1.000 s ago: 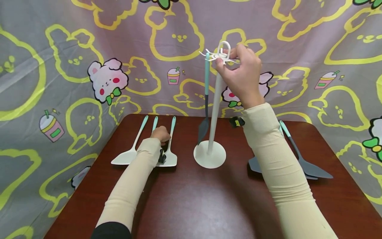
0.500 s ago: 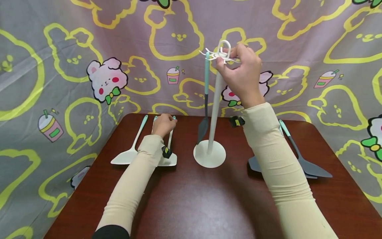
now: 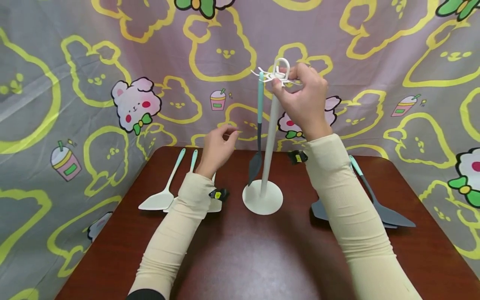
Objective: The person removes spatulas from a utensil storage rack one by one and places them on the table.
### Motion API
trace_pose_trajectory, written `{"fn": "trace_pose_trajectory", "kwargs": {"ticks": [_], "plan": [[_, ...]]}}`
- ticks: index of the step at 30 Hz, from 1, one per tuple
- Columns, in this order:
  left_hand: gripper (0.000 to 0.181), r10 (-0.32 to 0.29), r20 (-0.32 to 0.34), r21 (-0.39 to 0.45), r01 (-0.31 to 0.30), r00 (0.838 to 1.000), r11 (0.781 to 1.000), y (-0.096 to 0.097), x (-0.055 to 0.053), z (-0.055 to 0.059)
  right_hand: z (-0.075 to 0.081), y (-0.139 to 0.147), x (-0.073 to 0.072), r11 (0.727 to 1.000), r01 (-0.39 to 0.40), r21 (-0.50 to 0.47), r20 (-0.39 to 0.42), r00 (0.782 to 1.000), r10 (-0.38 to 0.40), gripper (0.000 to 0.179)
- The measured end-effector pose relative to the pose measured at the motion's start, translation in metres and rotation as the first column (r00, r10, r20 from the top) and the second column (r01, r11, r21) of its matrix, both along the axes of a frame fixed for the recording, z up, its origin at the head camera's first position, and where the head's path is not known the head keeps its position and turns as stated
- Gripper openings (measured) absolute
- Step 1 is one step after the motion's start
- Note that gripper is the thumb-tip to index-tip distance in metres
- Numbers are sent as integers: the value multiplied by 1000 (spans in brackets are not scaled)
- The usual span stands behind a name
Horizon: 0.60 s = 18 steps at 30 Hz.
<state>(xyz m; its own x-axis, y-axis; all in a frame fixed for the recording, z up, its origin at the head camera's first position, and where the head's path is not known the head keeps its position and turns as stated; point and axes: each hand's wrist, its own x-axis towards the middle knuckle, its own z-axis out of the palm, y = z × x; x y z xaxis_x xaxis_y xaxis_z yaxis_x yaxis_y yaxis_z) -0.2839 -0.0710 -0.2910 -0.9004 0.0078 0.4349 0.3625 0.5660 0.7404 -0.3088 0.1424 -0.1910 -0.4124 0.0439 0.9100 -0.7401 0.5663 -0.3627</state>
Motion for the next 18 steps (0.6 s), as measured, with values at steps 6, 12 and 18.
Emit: {"fn": "trace_pose_trajectory", "kwargs": {"ticks": [6, 12, 18], "plan": [[25, -84, 5, 78, 83, 996, 994, 10, 8, 9, -2, 0, -1, 1000, 9, 2, 15, 1000, -9, 35], [27, -109, 30, 88, 106, 994, 990, 17, 15, 12, -4, 3, 1, 999, 10, 30, -12, 1000, -10, 38], [33, -107, 18, 123, 104, 994, 987, 27, 15, 13, -2, 5, 1, 999, 13, 49, -30, 999, -12, 39]]}}
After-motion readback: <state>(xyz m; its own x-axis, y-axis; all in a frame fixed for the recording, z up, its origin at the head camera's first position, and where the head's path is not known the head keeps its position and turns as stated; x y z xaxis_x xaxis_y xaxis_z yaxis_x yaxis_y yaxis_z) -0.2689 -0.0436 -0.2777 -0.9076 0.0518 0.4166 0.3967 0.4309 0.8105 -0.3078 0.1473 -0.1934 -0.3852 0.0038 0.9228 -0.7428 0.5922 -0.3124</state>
